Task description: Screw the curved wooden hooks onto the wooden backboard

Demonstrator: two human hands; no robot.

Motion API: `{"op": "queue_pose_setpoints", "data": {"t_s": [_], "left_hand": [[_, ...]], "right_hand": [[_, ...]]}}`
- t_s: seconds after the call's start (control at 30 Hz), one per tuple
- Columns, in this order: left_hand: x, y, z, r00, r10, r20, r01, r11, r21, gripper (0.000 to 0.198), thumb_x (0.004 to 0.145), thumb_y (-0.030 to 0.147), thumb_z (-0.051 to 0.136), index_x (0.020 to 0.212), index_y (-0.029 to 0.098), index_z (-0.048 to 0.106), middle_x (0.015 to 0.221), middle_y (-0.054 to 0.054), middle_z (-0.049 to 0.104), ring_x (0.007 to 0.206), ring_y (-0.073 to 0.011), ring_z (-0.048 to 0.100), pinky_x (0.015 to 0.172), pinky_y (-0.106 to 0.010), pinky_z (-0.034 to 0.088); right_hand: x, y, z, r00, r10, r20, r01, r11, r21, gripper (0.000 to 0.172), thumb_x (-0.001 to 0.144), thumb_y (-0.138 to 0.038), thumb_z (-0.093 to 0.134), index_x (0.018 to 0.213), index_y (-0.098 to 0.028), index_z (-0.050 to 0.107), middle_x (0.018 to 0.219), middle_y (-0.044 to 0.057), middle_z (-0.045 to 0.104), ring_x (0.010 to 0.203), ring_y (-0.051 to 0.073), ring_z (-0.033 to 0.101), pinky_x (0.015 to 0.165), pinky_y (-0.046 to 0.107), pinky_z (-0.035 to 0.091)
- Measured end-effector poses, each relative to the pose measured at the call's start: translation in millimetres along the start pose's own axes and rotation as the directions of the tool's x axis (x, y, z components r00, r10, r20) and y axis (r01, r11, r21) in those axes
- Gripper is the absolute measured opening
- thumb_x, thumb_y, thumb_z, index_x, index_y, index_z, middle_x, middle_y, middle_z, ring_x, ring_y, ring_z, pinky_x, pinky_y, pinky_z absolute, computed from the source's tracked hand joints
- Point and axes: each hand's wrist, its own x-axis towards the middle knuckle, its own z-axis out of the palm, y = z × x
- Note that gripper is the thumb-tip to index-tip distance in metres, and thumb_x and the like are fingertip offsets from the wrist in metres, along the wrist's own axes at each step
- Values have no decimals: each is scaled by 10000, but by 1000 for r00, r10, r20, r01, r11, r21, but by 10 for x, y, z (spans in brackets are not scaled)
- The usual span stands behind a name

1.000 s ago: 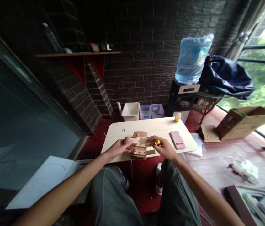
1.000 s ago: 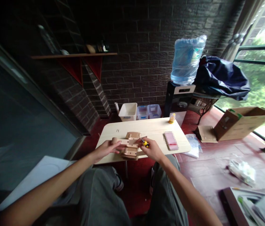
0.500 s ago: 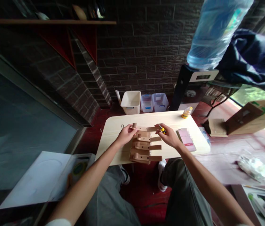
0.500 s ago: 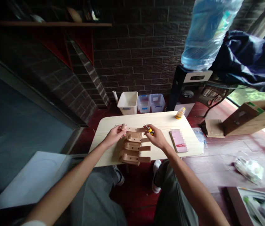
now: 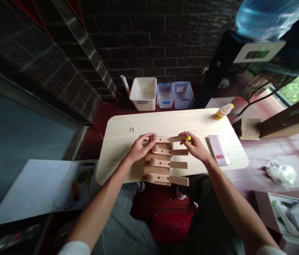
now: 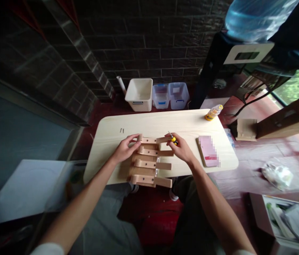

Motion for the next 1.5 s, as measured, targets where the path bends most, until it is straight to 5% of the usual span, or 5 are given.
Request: {"op": "queue_pose_setpoints", "data": {"t_s": [0.37,0.67,1.0,1.17,1.5], "left_hand": [[-14,-128,226,989,149,-18,-150,986,-74,451,991,506,426,1209,194,668,1265,-90,649,1318,-220,477,1194,-388,314],[19,-303,264,978,196,-76,-199,979,-36,401,1019,455,385,1226,220,635,1207,-86,665,1288,-222,511,1158,-421,382],[-1,-237,298,975,198,-100,-194,980,48,410,1021,463,371,1211,216,637,1202,-86,665,1286,-222,518,1162,-418,386],[-30,-99,347,989,131,-66,-132,991,-15,444,1009,491,392,1275,201,597,1253,-95,641,1187,-215,599,1118,-400,430],[13,-48,446,997,29,-75,-29,1000,8,535,955,590,436,1229,184,650,1210,-99,678,1220,-246,573,1136,-419,396]], "right_hand": [[-55,21,68,995,96,34,-97,995,31,447,933,-476,543,1291,-214,602,889,33,701,681,146,576,593,261,447],[34,31,172,990,139,28,-142,982,122,484,917,-560,548,1182,-170,654,814,50,680,696,156,572,590,270,436],[27,35,235,978,196,-67,-183,970,157,530,902,-627,502,1104,-164,662,846,60,688,692,152,572,565,260,411],[-48,34,116,978,210,-18,-205,968,148,615,872,-710,468,1089,-165,654,859,79,704,654,153,564,547,266,409],[-187,38,-206,987,110,117,-109,994,-17,528,906,-674,458,911,-176,633,816,41,689,666,140,543,622,265,413]]}}
